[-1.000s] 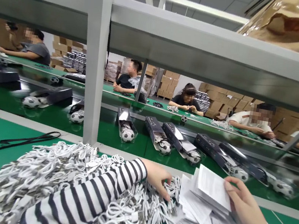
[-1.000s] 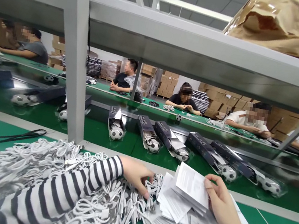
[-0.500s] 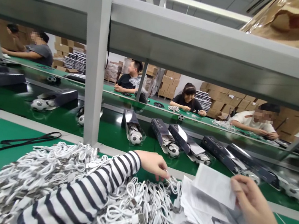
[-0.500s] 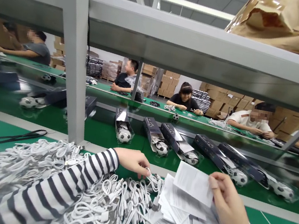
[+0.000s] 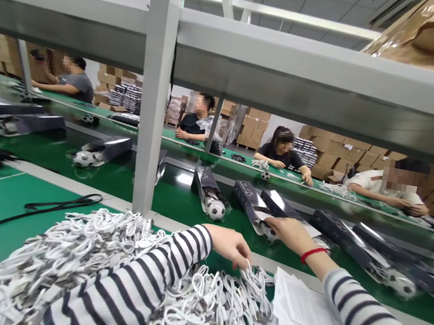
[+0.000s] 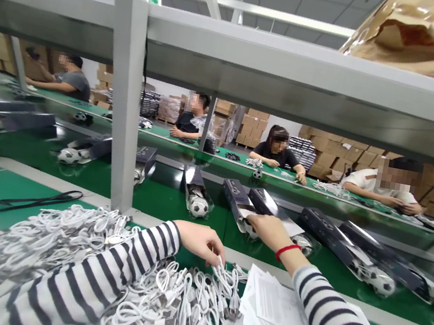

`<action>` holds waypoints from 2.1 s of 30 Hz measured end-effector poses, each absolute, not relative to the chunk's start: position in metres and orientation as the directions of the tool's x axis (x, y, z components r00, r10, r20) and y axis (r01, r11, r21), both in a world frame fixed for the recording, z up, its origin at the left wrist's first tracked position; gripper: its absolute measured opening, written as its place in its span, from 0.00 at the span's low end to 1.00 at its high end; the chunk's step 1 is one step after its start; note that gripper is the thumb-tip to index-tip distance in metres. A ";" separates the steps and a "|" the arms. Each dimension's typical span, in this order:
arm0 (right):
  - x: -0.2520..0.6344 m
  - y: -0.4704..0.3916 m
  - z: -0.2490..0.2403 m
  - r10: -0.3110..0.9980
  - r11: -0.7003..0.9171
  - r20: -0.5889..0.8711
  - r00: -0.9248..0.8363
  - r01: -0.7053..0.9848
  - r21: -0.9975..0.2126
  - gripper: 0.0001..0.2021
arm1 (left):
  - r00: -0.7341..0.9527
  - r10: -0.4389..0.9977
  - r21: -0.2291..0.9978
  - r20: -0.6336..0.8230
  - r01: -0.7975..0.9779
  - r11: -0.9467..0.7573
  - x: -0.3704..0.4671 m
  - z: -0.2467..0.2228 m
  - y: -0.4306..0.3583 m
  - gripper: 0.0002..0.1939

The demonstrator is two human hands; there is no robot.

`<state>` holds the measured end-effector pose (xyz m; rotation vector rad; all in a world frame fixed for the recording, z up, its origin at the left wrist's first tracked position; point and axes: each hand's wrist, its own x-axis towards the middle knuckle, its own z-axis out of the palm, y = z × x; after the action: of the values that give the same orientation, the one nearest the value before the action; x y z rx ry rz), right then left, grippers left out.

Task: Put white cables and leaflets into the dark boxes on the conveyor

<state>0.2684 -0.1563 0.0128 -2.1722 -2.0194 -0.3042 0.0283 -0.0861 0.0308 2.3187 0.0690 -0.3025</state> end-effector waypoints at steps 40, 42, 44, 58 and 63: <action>0.274 -0.303 0.020 0.970 -0.240 -0.112 0.217 0.754 -0.612 0.16 | 0.767 0.361 0.119 0.530 0.354 -0.928 0.062 -0.017 -0.001 0.08; 0.275 -0.301 0.027 0.969 -0.226 -0.058 0.241 0.763 -0.605 0.16 | 0.733 0.410 0.248 0.543 0.326 -0.912 0.063 -0.015 -0.005 0.09; 0.274 -0.295 0.036 0.959 -0.220 0.009 0.284 0.764 -0.606 0.17 | 0.684 0.453 0.354 0.571 0.293 -0.888 0.062 -0.011 -0.009 0.11; 0.223 -0.130 0.027 0.959 -0.224 0.245 0.144 0.914 0.339 0.14 | 0.181 0.566 0.403 0.804 0.534 -0.743 -0.024 0.011 0.040 0.11; 0.223 -0.100 0.005 0.973 -0.216 0.153 0.173 0.914 0.343 0.15 | 0.121 0.822 0.540 0.556 0.699 -0.469 -0.042 0.002 0.046 0.09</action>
<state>0.2226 -0.0995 0.0052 -2.5312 -2.0623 -0.5690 -0.0424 0.0459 0.0024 2.2387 1.5326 1.2710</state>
